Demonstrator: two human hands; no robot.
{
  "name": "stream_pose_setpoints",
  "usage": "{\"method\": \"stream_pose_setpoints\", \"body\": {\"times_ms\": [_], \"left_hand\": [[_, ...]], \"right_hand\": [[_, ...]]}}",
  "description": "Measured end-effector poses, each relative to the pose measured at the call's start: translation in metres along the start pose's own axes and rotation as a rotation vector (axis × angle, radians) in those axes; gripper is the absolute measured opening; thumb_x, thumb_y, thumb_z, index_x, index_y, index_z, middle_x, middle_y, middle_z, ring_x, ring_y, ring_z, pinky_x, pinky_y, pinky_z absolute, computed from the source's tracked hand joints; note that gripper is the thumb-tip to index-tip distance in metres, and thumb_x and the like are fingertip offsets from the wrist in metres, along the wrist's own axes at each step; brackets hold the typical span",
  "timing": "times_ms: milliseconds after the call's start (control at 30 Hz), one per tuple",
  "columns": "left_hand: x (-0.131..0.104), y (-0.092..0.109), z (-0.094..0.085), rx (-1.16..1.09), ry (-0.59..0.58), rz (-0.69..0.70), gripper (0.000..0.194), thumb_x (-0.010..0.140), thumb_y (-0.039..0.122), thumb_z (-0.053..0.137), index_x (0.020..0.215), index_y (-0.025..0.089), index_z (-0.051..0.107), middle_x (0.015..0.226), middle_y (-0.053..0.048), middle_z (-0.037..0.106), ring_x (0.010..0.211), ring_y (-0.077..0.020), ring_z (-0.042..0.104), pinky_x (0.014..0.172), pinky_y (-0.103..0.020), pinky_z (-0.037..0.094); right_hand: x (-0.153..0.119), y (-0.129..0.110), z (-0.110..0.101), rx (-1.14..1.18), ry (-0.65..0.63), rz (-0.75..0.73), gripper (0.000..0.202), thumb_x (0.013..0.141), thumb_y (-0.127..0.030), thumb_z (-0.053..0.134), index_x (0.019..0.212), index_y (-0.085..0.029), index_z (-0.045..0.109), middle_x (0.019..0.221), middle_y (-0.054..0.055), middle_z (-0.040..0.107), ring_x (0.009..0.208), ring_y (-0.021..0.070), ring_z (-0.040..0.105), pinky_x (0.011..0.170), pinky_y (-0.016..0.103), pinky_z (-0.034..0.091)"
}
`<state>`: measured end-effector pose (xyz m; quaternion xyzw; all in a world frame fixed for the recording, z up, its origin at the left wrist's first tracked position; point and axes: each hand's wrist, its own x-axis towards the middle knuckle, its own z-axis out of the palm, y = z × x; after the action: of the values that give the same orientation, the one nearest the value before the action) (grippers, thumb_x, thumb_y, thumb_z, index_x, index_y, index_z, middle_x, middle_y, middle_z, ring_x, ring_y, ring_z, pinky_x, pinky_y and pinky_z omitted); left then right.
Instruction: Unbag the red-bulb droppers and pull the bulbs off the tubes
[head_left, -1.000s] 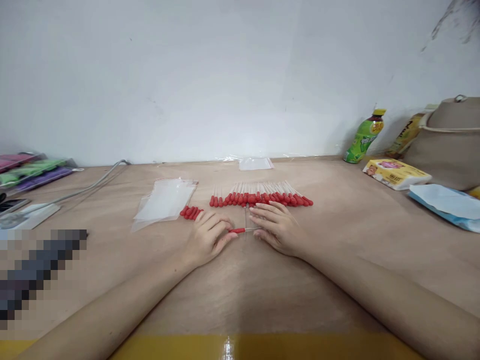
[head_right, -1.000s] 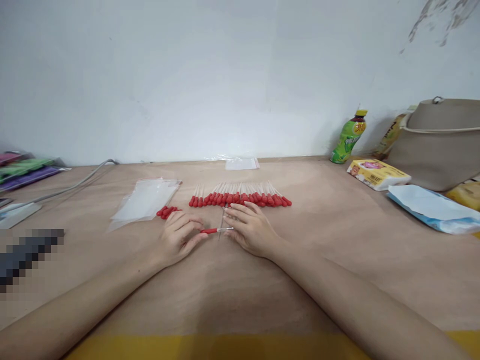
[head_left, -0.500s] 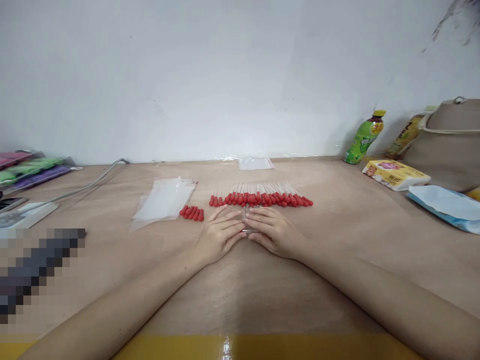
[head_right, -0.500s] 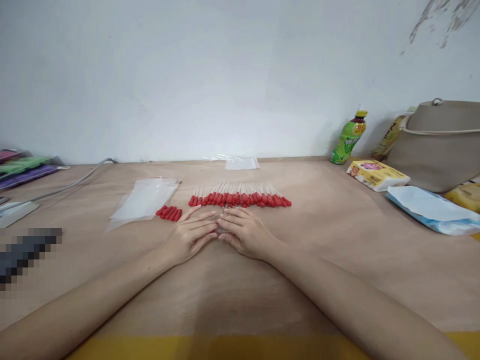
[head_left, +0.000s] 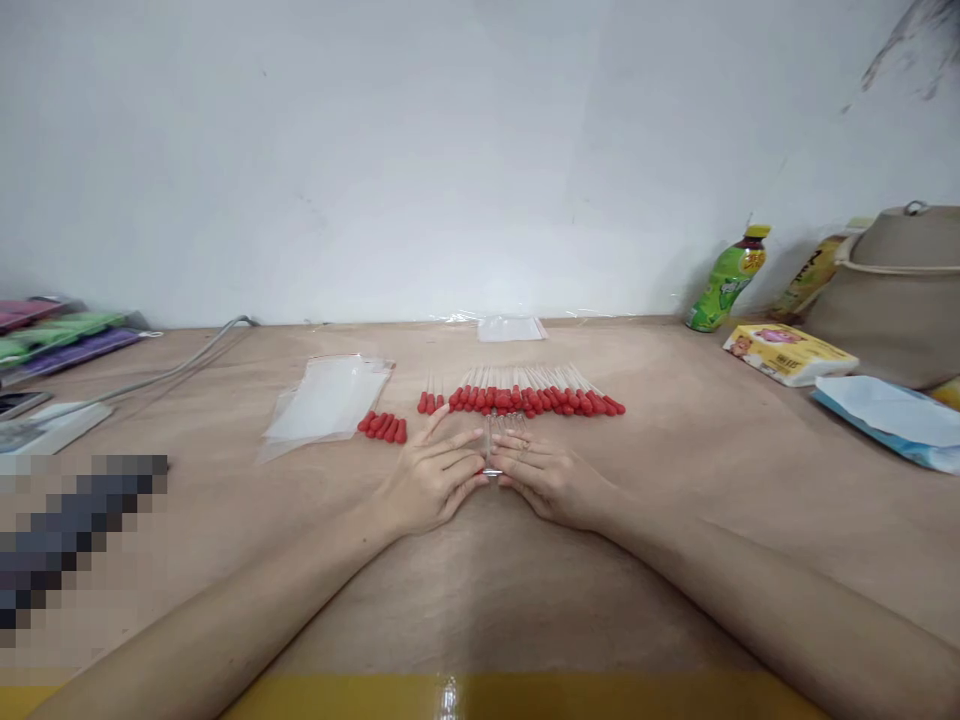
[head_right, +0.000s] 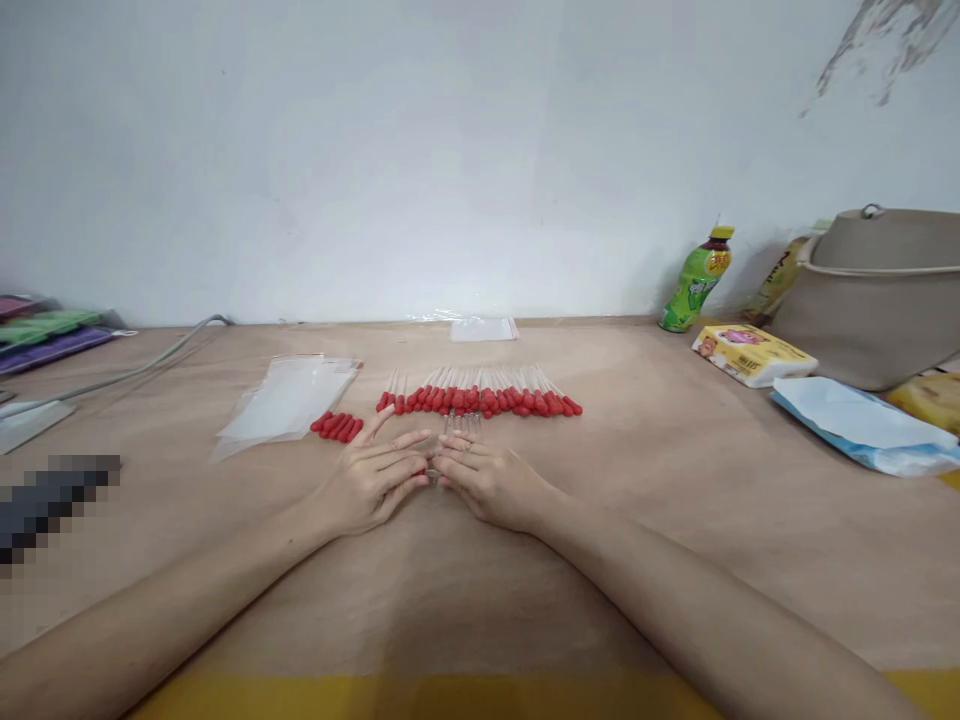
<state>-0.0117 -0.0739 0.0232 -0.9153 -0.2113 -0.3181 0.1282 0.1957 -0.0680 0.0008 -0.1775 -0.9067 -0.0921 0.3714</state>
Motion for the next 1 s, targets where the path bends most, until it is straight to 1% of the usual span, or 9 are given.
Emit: {"method": "stream_pose_setpoints", "body": {"times_ms": [233,467,600,700,767,833,900,933,1000], "left_hand": [[-0.002,0.000,-0.003,-0.015,-0.027,-0.015,0.010,0.084,0.016,0.050,0.087,0.016,0.060,0.084,-0.001,0.071,0.102,-0.0189,0.060,0.111,-0.051,0.005],[-0.003,0.002,-0.004,-0.031,-0.019,-0.019,0.010,0.085,0.017,0.050,0.086,0.017,0.060,0.083,-0.002,0.071,0.101,-0.0197,0.060,0.110,-0.051,0.005],[-0.004,0.001,-0.003,-0.051,-0.031,-0.021,0.009,0.085,0.018,0.050,0.084,0.016,0.059,0.080,-0.001,0.070,0.099,-0.0183,0.061,0.111,-0.048,0.010],[-0.010,-0.005,-0.003,-0.049,-0.045,-0.056,0.010,0.086,0.018,0.049,0.086,0.017,0.059,0.083,0.000,0.070,0.101,-0.0174,0.060,0.109,-0.046,0.017],[-0.015,-0.009,-0.004,-0.023,-0.023,-0.093,0.009,0.086,0.018,0.051,0.088,0.018,0.060,0.087,-0.001,0.070,0.100,-0.0177,0.060,0.105,-0.045,0.026],[-0.019,-0.014,-0.005,0.006,0.024,-0.106,0.008,0.084,0.020,0.054,0.088,0.019,0.061,0.086,-0.001,0.069,0.093,-0.0176,0.061,0.095,-0.040,0.037],[-0.019,-0.019,-0.006,0.020,0.087,-0.143,0.010,0.082,0.023,0.057,0.089,0.020,0.063,0.082,-0.002,0.066,0.081,-0.0161,0.060,0.079,-0.033,0.044],[-0.018,-0.022,-0.007,0.017,0.118,-0.188,0.012,0.082,0.024,0.056,0.090,0.020,0.063,0.080,-0.003,0.064,0.076,-0.0148,0.058,0.072,-0.030,0.045],[-0.015,-0.032,-0.011,0.018,0.159,-0.344,0.017,0.084,0.027,0.053,0.094,0.019,0.064,0.078,-0.004,0.059,0.072,-0.0136,0.055,0.065,-0.026,0.045]], "right_hand": [[-0.003,0.001,-0.001,-0.047,0.026,-0.041,0.023,0.086,-0.015,0.047,0.104,-0.008,0.061,0.103,0.012,0.066,0.108,0.0192,0.056,0.098,0.035,0.044],[-0.006,0.001,-0.003,-0.053,0.032,-0.073,0.025,0.084,-0.012,0.048,0.107,-0.009,0.059,0.107,0.012,0.064,0.111,0.0192,0.053,0.099,0.037,0.043],[-0.011,0.003,-0.004,-0.032,0.050,-0.079,0.027,0.084,-0.011,0.049,0.110,-0.010,0.057,0.107,0.011,0.064,0.112,0.0186,0.052,0.099,0.037,0.043],[-0.017,0.008,-0.005,-0.008,0.065,-0.064,0.031,0.082,-0.008,0.049,0.112,-0.012,0.055,0.108,0.011,0.063,0.115,0.0196,0.050,0.100,0.039,0.041],[-0.021,0.012,-0.007,-0.010,0.110,0.030,0.030,0.082,-0.010,0.050,0.111,-0.015,0.056,0.104,0.009,0.064,0.111,0.0201,0.052,0.095,0.040,0.044],[-0.023,0.016,-0.008,-0.057,0.158,0.202,0.027,0.083,-0.014,0.050,0.108,-0.018,0.058,0.089,0.007,0.065,0.094,0.0194,0.058,0.081,0.036,0.050],[-0.024,0.019,-0.009,-0.143,0.182,0.374,0.024,0.083,-0.019,0.049,0.104,-0.017,0.061,0.074,0.005,0.060,0.074,0.0176,0.057,0.066,0.032,0.049],[-0.025,0.019,-0.009,-0.178,0.173,0.442,0.024,0.083,-0.020,0.048,0.103,-0.017,0.062,0.070,0.005,0.057,0.069,0.0169,0.055,0.061,0.031,0.048],[-0.025,0.021,-0.008,-0.190,0.138,0.539,0.024,0.081,-0.018,0.047,0.100,-0.015,0.061,0.070,0.005,0.057,0.067,0.0165,0.054,0.061,0.029,0.045]]}}
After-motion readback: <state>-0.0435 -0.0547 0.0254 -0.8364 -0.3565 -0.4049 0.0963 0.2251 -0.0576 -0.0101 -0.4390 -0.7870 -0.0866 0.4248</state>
